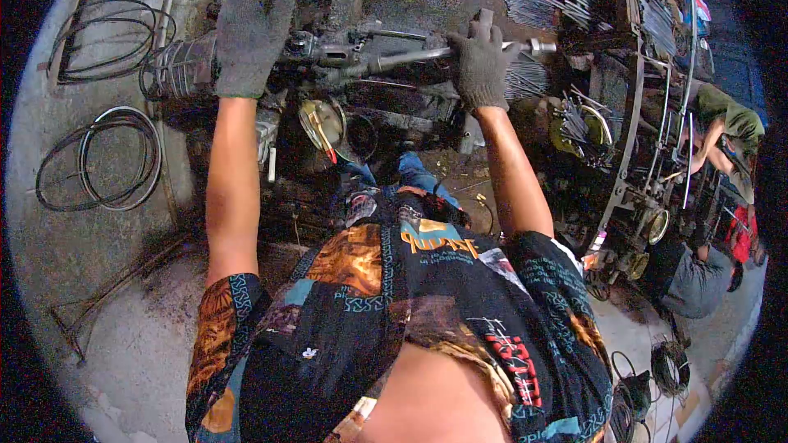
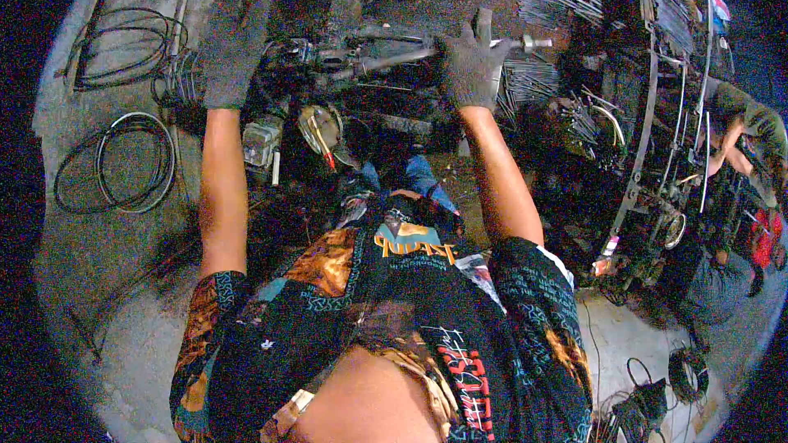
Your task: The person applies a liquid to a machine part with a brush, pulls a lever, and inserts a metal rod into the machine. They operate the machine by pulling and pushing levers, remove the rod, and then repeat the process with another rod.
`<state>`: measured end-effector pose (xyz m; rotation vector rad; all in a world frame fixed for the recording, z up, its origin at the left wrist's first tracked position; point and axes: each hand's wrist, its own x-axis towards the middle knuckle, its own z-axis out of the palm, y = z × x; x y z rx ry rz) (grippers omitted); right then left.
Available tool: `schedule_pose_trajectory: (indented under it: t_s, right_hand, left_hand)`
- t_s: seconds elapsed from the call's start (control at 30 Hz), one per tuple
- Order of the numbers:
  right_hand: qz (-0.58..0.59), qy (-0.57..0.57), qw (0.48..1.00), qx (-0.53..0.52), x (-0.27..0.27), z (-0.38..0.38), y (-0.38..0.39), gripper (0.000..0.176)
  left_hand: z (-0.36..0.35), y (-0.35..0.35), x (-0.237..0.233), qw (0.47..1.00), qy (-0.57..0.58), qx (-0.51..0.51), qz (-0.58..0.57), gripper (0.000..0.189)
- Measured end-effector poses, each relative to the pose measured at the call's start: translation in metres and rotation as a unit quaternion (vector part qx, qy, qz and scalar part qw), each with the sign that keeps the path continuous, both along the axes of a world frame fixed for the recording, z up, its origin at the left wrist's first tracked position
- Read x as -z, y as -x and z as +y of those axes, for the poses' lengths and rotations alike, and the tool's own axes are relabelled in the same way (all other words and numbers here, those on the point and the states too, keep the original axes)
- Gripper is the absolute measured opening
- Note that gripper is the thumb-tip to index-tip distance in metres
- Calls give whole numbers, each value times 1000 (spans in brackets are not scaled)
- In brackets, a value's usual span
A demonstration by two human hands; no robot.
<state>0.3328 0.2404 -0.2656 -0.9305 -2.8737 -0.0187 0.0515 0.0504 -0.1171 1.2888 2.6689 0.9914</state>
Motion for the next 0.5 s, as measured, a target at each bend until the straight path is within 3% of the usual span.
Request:
schedule_pose_trajectory:
  t_s: [0.07,0.13,0.17,0.23,0.27,0.33,0.5]
  right_hand:
    - [21,-28,999,-10,-5,-1,4,46]
    - [204,53,976,53,-37,-9,18,34]
    - [203,53,976,53,-37,-13,17,34]
    - [230,275,928,102,-33,-19,16,27]
    - [230,275,928,104,-21,-18,15,27]
    - [109,333,932,90,11,-12,16,25]
    - [147,310,939,2,9,-12,20,24]
  left_hand:
    - [-3,1,6,999,-16,6,42,49]
    - [-4,2,10,996,-34,13,83,49]
    - [-3,4,13,995,-40,17,90,49]
    - [-3,7,17,994,-46,23,96,48]
    - [-5,8,20,995,-32,11,98,48]
    - [-5,9,21,995,-18,2,100,48]
    - [-8,18,26,994,-32,26,102,48]
